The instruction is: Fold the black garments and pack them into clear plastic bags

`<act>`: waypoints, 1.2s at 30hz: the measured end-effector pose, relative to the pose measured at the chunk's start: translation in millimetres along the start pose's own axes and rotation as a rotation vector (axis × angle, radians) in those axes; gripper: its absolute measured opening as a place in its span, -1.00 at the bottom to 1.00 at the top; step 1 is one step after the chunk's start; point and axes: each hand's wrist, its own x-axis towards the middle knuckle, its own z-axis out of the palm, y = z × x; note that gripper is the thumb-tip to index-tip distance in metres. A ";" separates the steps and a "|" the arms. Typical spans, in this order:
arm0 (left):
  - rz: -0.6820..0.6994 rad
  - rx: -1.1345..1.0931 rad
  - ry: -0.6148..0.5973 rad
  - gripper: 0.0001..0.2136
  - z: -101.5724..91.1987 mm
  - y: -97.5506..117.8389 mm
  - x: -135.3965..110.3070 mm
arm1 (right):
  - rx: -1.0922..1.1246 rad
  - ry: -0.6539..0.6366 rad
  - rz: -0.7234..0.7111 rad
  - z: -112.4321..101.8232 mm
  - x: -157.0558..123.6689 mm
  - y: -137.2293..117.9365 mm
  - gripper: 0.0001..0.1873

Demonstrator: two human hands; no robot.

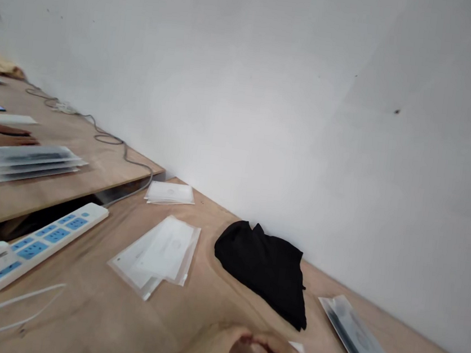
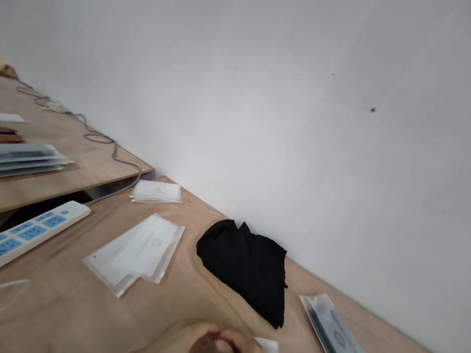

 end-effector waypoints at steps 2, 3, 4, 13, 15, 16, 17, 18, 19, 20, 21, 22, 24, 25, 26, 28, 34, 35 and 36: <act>-0.039 -0.097 0.056 -0.73 4.8 3.5 4.6 | 0.016 0.118 -0.076 10.5 4.3 -25.1 -0.74; -0.052 -0.148 0.097 -0.76 6.2 4.9 7.3 | 0.038 0.164 -0.082 12.3 6.7 -34.1 -0.77; -0.066 -0.202 0.142 -0.78 7.1 5.6 10.1 | 0.064 0.194 -0.065 12.5 9.3 -40.6 -0.81; -0.063 -0.169 0.280 -0.88 -11.3 6.1 21.0 | 0.198 0.150 -0.012 7.8 12.0 -27.3 -0.78; -0.040 -0.115 0.295 -0.86 -28.2 11.5 21.0 | 0.215 0.172 0.007 3.7 1.3 -12.8 -0.73; -0.033 -0.091 0.308 -0.86 -37.4 13.7 21.1 | 0.218 0.192 0.024 0.7 -5.1 -4.9 -0.69; -0.031 -0.071 0.322 -0.86 -46.3 15.2 21.3 | 0.217 0.215 0.041 -2.6 -11.5 2.7 -0.66; -0.037 -0.051 0.330 -0.85 -54.1 16.0 21.7 | 0.212 0.240 0.055 -6.1 -17.4 9.4 -0.63; -0.043 -0.031 0.339 -0.84 -60.3 16.2 22.2 | 0.206 0.265 0.062 -9.2 -22.1 14.7 -0.61; -0.040 -0.013 0.349 -0.84 -64.3 15.9 23.0 | 0.203 0.288 0.064 -11.7 -25.4 18.1 -0.60; -0.027 0.002 0.353 -0.83 -65.9 15.4 23.9 | 0.211 0.306 0.063 -13.2 -26.8 19.2 -0.60; -0.007 0.014 0.354 -0.82 -65.1 14.8 24.9 | 0.233 0.314 0.059 -13.4 -26.2 18.1 -0.63; 0.034 0.019 0.340 -0.81 -57.6 13.7 26.8 | 0.317 0.291 0.046 -10.1 -19.9 10.6 -0.68; 0.048 0.013 0.324 -0.81 -52.2 13.3 27.5 | 0.362 0.258 0.049 -6.6 -15.2 5.5 -0.67; 0.056 0.007 0.310 -0.80 -47.0 12.8 28.1 | 0.396 0.218 0.061 -2.4 -10.4 0.5 -0.67; 0.063 0.002 0.319 -0.80 -40.8 11.0 29.0 | 0.413 0.159 0.100 6.4 -3.2 -5.8 -0.68; 0.001 0.042 0.557 -0.82 -74.9 -1.7 29.8 | 0.198 0.288 0.063 8.2 -20.6 20.3 -0.61; -0.005 0.051 0.568 -0.82 -82.6 -3.1 29.3 | 0.164 0.280 0.066 3.9 -25.6 24.9 -0.61; -0.003 0.060 0.556 -0.82 -88.1 -3.6 28.7 | 0.148 0.281 0.075 -0.9 -29.4 26.6 -0.62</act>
